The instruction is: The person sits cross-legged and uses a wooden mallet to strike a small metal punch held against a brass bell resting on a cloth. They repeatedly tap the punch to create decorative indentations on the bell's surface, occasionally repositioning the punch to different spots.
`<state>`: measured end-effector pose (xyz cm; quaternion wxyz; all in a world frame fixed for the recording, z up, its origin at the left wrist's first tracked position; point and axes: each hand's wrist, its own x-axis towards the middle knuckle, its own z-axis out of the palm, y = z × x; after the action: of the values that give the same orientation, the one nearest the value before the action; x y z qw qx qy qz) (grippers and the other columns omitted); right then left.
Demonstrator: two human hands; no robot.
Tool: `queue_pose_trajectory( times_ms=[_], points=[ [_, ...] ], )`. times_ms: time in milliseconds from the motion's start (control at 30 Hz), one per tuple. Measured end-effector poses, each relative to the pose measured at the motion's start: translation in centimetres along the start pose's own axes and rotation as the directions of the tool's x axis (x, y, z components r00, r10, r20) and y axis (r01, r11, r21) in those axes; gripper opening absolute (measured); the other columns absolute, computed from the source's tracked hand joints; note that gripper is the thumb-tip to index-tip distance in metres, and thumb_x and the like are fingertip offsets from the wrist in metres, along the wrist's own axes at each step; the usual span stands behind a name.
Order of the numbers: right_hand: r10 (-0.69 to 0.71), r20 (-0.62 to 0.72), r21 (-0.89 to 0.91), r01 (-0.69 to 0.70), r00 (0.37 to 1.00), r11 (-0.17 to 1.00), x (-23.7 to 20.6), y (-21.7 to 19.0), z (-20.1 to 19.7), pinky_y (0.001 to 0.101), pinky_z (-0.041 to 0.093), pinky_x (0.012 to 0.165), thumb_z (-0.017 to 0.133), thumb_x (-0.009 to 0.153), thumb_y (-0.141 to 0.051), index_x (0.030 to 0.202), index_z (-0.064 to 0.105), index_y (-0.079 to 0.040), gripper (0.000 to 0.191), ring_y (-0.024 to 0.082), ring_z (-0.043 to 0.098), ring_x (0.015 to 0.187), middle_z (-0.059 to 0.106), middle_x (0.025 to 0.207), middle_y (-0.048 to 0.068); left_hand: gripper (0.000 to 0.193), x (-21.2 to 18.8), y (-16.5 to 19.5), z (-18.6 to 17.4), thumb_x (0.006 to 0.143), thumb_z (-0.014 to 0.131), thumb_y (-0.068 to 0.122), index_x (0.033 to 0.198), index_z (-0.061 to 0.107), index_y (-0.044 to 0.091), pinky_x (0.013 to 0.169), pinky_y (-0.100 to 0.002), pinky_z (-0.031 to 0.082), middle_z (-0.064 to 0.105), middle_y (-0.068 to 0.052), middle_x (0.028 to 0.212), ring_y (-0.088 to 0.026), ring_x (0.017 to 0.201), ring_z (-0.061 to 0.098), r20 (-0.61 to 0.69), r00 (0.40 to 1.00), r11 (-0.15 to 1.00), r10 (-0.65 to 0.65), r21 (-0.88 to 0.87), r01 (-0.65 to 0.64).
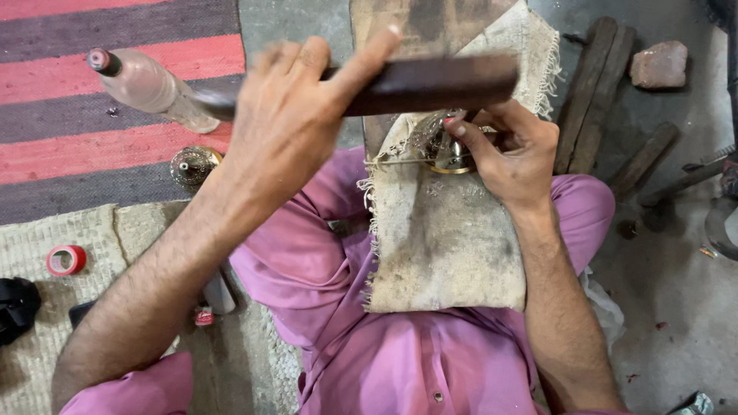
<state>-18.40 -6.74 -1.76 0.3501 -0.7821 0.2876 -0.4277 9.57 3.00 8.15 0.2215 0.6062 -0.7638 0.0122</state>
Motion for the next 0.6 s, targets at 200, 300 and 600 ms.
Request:
queue_pose_trajectory(
  times_ms=[200,300,600],
  points=[
    [0.061,-0.006,-0.039,-0.061,0.998,0.997,0.2,-0.1,-0.1,0.0218,0.052,0.053,0.080,0.100,-0.004,0.112,0.073,0.004,0.016,0.011,0.073,0.071,0.079,0.090,0.012,0.065,0.6,0.1,0.1,0.094,0.062,0.004,0.154,0.048,0.025,0.089,-0.052,0.047,0.055,-0.013,0.097,-0.034,0.091,0.059,-0.044,0.999,0.998,0.016,0.054,-0.014],
    [0.026,-0.017,0.109,-0.024,1.000,0.994,0.4,-0.5,0.2,0.0233,0.064,0.074,0.076,0.102,-0.003,0.123,0.069,0.006,0.024,0.014,0.076,0.090,0.077,0.100,0.013,0.064,0.9,-0.3,0.4,0.097,0.060,0.003,0.155,0.049,0.028,0.099,-0.053,0.046,0.054,-0.011,0.099,-0.031,0.095,0.060,-0.092,0.992,0.968,0.087,0.244,-0.062],
    [0.124,-0.003,0.103,-0.124,0.992,0.987,0.8,-1.1,0.0,0.0234,0.062,0.073,0.076,0.100,-0.001,0.122,0.071,0.004,0.023,0.014,0.075,0.087,0.078,0.095,0.012,0.071,1.1,-0.9,1.2,0.094,0.057,-0.001,0.159,0.048,0.025,0.099,-0.052,0.045,0.054,-0.013,0.101,-0.035,0.099,0.056,-0.090,0.994,0.996,0.060,0.074,-0.053]
  ],
)
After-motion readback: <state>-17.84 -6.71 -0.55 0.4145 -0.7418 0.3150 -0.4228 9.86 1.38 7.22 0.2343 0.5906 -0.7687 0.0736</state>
